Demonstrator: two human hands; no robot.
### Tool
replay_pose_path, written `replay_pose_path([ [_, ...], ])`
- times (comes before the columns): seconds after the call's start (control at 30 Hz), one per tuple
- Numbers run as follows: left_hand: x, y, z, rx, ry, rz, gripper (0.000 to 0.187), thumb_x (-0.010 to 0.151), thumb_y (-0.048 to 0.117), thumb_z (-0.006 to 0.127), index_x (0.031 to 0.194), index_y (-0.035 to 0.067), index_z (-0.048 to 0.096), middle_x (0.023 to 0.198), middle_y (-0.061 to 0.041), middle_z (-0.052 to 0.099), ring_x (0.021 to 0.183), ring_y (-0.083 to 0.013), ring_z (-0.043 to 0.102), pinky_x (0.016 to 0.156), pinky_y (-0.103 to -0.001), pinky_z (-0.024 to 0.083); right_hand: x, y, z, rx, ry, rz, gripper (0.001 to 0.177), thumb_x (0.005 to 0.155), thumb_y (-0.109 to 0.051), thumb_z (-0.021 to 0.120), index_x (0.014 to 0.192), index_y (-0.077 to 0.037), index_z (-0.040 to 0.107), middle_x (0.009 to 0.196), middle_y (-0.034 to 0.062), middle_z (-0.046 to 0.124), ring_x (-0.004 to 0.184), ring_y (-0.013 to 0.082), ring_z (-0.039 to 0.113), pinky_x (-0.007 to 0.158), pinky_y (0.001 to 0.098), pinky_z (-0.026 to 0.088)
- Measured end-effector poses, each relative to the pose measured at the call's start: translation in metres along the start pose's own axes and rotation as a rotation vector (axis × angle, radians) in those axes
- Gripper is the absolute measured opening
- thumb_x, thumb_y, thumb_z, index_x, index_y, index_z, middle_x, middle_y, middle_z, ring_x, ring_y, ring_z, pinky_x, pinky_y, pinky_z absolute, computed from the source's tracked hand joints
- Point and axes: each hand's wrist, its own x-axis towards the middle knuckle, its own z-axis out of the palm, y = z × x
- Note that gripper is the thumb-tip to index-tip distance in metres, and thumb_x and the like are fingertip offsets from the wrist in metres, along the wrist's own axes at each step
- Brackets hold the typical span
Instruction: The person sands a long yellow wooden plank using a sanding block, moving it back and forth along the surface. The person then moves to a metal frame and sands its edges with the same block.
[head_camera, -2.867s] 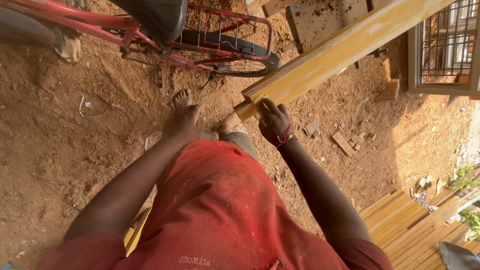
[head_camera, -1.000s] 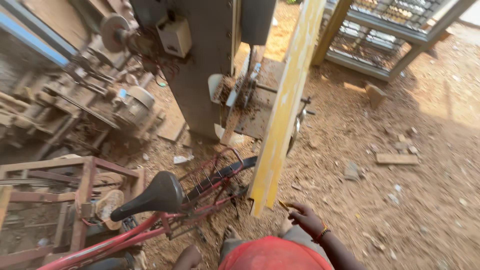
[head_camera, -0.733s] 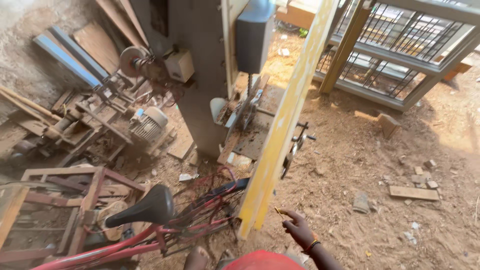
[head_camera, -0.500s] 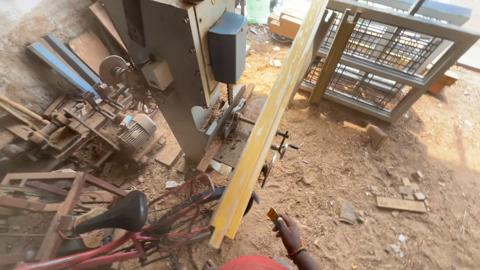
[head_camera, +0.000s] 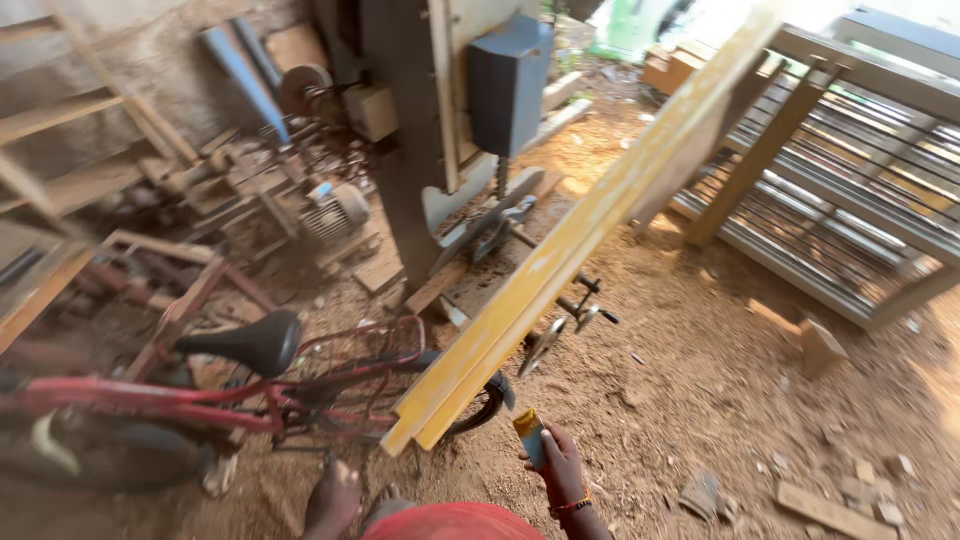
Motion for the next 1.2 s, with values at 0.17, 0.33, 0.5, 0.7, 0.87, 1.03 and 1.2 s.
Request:
replay_pose_path([
  [0.17, -0.016, 0.028, -0.004, -0.149, 0.111, 0.174, 0.024, 0.094, 0.035, 0.056, 0.102, 0.012, 0.058, 0.089, -0.021, 0.067, 0.087, -0.0447, 0.066, 0.072, -0.055, 0.052, 0.000, -0.033, 0.043, 0.192, -0.186, 0.017, 0.042, 0.098, -0.026, 0.053, 0.131, 0.001, 0.053, 0.110, 0.0146, 0.069, 0.083, 0.0315, 0.075, 0.067, 0.0415, 0.063],
  [0.33, -0.041, 0.075, -0.029, -0.288, 0.093, 0.444, 0.029, 0.094, 0.024, 0.054, 0.117, 0.009, 0.062, 0.090, -0.023, 0.068, 0.085, -0.0437, 0.068, 0.072, -0.054, 0.053, -0.020, -0.074, 0.076, 0.379, -0.364, -0.009, 0.045, 0.102, -0.026, 0.053, 0.141, -0.003, 0.051, 0.124, 0.0197, 0.067, 0.104, 0.0353, 0.071, 0.086, 0.0485, 0.059],
  [0.5, -0.053, 0.116, -0.056, -0.325, 0.012, 0.566, 0.017, 0.094, 0.022, 0.062, 0.094, 0.005, 0.060, 0.084, -0.022, 0.067, 0.085, -0.0447, 0.067, 0.070, -0.054, 0.051, -0.032, -0.089, 0.096, 0.425, -0.346, -0.080, 0.044, 0.105, -0.022, 0.051, 0.143, 0.001, 0.050, 0.130, 0.0189, 0.066, 0.115, 0.0333, 0.068, 0.093, 0.0486, 0.059],
  [0.7, -0.028, 0.127, -0.068, -0.292, -0.093, 0.631, 0.016, 0.094, 0.020, 0.063, 0.095, 0.004, 0.059, 0.084, -0.023, 0.066, 0.083, -0.0470, 0.066, 0.070, -0.055, 0.049, -0.032, -0.088, 0.107, 0.448, -0.127, -0.119, 0.043, 0.103, -0.020, 0.052, 0.143, -0.002, 0.050, 0.129, 0.0123, 0.065, 0.114, 0.0288, 0.067, 0.093, 0.0475, 0.058],
  [0.87, 0.008, 0.112, -0.062, -0.303, -0.169, 0.717, 0.017, 0.095, 0.022, 0.063, 0.096, 0.005, 0.064, 0.089, -0.023, 0.068, 0.087, -0.0461, 0.066, 0.072, -0.054, 0.052, -0.043, -0.078, 0.114, 0.383, -0.083, -0.173, 0.043, 0.107, -0.020, 0.051, 0.143, 0.004, 0.053, 0.126, 0.0158, 0.066, 0.108, 0.0271, 0.067, 0.091, 0.0438, 0.057],
  [1.03, 0.038, 0.103, -0.054, -0.323, -0.302, 0.716, 0.023, 0.094, 0.031, 0.069, 0.096, 0.009, 0.073, 0.088, -0.021, 0.071, 0.085, -0.0422, 0.069, 0.070, -0.049, 0.054, -0.058, -0.055, 0.122, 0.331, 0.078, -0.125, 0.040, 0.105, -0.018, 0.050, 0.139, 0.003, 0.053, 0.120, 0.0161, 0.068, 0.100, 0.0272, 0.069, 0.084, 0.0430, 0.058],
  [1.2, 0.057, 0.110, -0.056, -0.247, -0.478, 0.679, 0.028, 0.090, 0.031, 0.073, 0.081, 0.005, 0.065, 0.078, -0.020, 0.066, 0.073, -0.0384, 0.066, 0.065, -0.047, 0.050, -0.070, -0.030, 0.140, 0.412, 0.195, -0.116, 0.039, 0.103, -0.015, 0.049, 0.136, 0.004, 0.055, 0.120, 0.0160, 0.069, 0.101, 0.0255, 0.070, 0.084, 0.0426, 0.059],
])
